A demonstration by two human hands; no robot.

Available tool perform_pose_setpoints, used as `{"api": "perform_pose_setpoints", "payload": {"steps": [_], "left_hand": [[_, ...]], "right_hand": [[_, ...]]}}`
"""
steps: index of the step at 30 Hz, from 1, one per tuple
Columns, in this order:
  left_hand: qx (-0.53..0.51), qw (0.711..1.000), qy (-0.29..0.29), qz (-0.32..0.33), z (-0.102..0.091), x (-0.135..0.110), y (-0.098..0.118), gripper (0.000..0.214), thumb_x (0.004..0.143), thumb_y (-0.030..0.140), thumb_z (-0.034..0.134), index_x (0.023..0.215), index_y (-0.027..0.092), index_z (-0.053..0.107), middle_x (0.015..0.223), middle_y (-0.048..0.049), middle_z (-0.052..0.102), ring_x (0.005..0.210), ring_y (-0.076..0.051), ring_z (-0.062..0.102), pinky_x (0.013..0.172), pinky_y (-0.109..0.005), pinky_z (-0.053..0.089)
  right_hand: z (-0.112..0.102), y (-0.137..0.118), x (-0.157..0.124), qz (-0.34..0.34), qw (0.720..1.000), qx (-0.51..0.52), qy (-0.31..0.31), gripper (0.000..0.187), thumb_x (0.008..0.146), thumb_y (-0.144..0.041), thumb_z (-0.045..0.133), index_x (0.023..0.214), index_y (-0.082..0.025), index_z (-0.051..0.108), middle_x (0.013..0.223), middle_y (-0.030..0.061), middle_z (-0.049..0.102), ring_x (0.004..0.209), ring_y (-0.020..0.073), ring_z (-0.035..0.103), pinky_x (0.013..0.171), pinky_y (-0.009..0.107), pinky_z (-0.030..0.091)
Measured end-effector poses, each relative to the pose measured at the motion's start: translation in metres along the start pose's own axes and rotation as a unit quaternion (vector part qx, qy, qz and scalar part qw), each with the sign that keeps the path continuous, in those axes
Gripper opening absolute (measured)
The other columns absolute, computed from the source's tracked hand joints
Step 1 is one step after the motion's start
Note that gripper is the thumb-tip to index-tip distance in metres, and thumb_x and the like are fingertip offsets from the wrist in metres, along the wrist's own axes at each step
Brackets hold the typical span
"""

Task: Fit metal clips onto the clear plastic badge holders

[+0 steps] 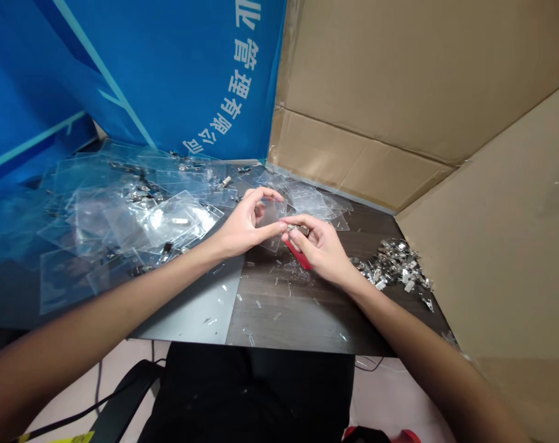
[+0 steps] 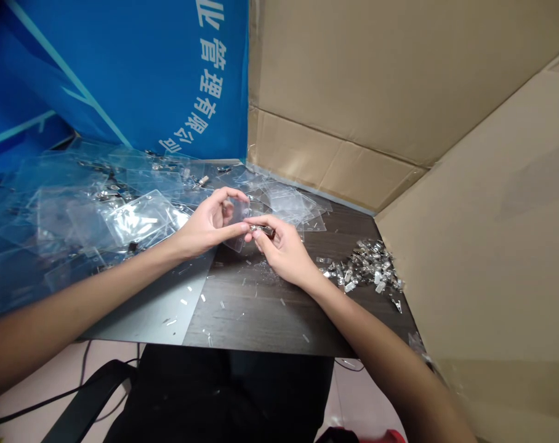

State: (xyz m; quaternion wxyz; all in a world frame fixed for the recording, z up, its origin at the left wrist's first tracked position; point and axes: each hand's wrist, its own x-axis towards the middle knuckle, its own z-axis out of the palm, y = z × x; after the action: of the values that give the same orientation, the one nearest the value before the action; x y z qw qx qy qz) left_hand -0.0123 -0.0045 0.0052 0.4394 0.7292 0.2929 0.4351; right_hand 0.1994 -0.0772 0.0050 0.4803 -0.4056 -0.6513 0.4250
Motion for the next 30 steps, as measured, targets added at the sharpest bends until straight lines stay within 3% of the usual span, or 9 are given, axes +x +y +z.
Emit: {"api": "perform_pose_setpoints", "payload": {"steps": [5, 9, 13, 17, 21, 25, 30], "left_hand": [[0.083, 0.996, 0.020, 0.033, 0.003, -0.002, 0.003, 0.045, 0.085, 0.041, 0.086, 0.122, 0.024, 0.067, 0.124, -0.0079, 0.057, 0.099, -0.022, 0.054, 0.093, -0.039, 0.050], [0.112, 0.993, 0.032, 0.029, 0.006, -0.005, 0.008, 0.041, 0.086, 0.036, 0.082, 0.121, 0.023, 0.064, 0.121, -0.0065, 0.053, 0.097, -0.021, 0.054, 0.096, -0.041, 0.051], [0.132, 0.990, 0.034, 0.032, 0.008, -0.006, 0.012, 0.039, 0.086, 0.035, 0.081, 0.119, 0.024, 0.064, 0.122, -0.0068, 0.053, 0.100, -0.022, 0.053, 0.097, -0.040, 0.052], [0.141, 0.989, 0.026, 0.044, 0.008, -0.007, 0.013, 0.038, 0.087, 0.035, 0.082, 0.119, 0.024, 0.065, 0.119, -0.0067, 0.054, 0.098, -0.022, 0.051, 0.093, -0.039, 0.050], [0.123, 0.992, -0.003, 0.032, 0.008, -0.008, 0.015, 0.037, 0.089, 0.038, 0.081, 0.119, 0.024, 0.065, 0.118, -0.0059, 0.054, 0.092, -0.020, 0.050, 0.092, -0.039, 0.048], [0.120, 0.992, -0.022, 0.017, 0.008, -0.009, 0.020, 0.035, 0.091, 0.039, 0.080, 0.118, 0.023, 0.066, 0.116, -0.0057, 0.055, 0.089, -0.020, 0.051, 0.088, -0.038, 0.048], [0.110, 0.993, -0.044, -0.012, 0.012, -0.010, 0.027, 0.030, 0.092, 0.040, 0.076, 0.113, 0.022, 0.064, 0.111, -0.0047, 0.054, 0.088, -0.020, 0.053, 0.085, -0.037, 0.048]], "right_hand": [[0.003, 0.008, -0.003, -0.022, 1.000, -0.014, 0.013, 0.033, 0.104, -0.047, 0.074, 0.126, -0.023, 0.077, 0.108, 0.0080, 0.080, 0.091, 0.0202, 0.075, 0.084, 0.037, 0.064], [0.006, 0.012, -0.003, -0.039, 0.999, 0.011, 0.019, 0.030, 0.102, -0.042, 0.077, 0.124, -0.022, 0.077, 0.118, 0.0097, 0.080, 0.101, 0.0216, 0.078, 0.096, 0.040, 0.065], [0.008, 0.015, -0.003, -0.024, 0.999, 0.007, 0.034, 0.027, 0.103, -0.043, 0.074, 0.117, -0.021, 0.077, 0.104, 0.0081, 0.081, 0.089, 0.0197, 0.077, 0.084, 0.036, 0.064], [0.007, 0.010, -0.003, -0.018, 0.999, -0.030, 0.034, 0.021, 0.102, -0.038, 0.068, 0.111, -0.020, 0.076, 0.086, 0.0030, 0.075, 0.075, 0.0165, 0.069, 0.071, 0.030, 0.056], [0.007, 0.002, -0.002, -0.031, 0.996, -0.067, 0.057, 0.014, 0.095, -0.027, 0.067, 0.103, -0.021, 0.076, 0.080, -0.0003, 0.071, 0.069, 0.0147, 0.060, 0.068, 0.029, 0.048], [0.009, -0.002, -0.001, -0.039, 0.997, -0.044, 0.059, 0.018, 0.092, -0.027, 0.066, 0.108, -0.023, 0.074, 0.074, -0.0038, 0.062, 0.065, 0.0146, 0.054, 0.066, 0.029, 0.044], [0.009, -0.003, 0.001, -0.028, 0.998, -0.005, 0.053, 0.011, 0.088, -0.026, 0.066, 0.098, -0.023, 0.072, 0.065, -0.0074, 0.052, 0.060, 0.0140, 0.047, 0.066, 0.029, 0.043]]}}
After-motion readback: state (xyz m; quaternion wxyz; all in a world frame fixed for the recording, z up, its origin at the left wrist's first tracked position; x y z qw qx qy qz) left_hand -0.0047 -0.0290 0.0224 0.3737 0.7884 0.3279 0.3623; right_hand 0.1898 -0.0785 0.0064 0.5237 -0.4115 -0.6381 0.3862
